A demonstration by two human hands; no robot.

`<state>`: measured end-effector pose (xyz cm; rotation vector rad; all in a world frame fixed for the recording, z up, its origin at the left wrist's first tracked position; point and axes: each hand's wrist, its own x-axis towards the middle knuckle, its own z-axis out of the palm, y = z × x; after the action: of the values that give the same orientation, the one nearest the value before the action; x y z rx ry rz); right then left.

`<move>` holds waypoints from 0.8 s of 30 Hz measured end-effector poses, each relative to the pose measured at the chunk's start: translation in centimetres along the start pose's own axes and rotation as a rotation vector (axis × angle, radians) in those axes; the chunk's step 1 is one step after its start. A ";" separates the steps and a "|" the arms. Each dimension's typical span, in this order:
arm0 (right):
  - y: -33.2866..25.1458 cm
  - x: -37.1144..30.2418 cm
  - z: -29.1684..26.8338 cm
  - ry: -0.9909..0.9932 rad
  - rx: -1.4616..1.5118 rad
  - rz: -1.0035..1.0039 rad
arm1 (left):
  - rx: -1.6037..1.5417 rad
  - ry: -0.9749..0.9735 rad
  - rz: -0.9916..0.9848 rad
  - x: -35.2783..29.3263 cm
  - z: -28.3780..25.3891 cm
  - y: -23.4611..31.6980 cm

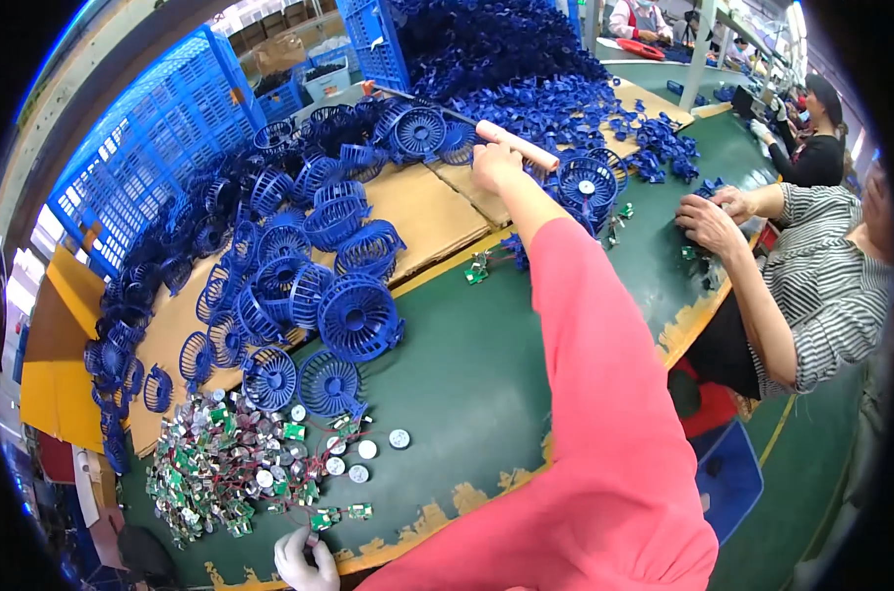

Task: The person assembles portable fans by picking up motor and circuit board units and fitting them into plastic fan housings by hand.

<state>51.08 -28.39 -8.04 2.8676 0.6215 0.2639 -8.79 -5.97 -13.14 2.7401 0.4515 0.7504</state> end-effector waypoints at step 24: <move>2.6 4.0 0.0 -0.254 0.198 0.265 | 0.000 -0.063 -0.070 -0.3 0.1 -0.5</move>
<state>55.71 -28.97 -6.89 3.0999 0.2319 -0.1328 -9.11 -5.65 -13.50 2.7234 0.5305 0.6445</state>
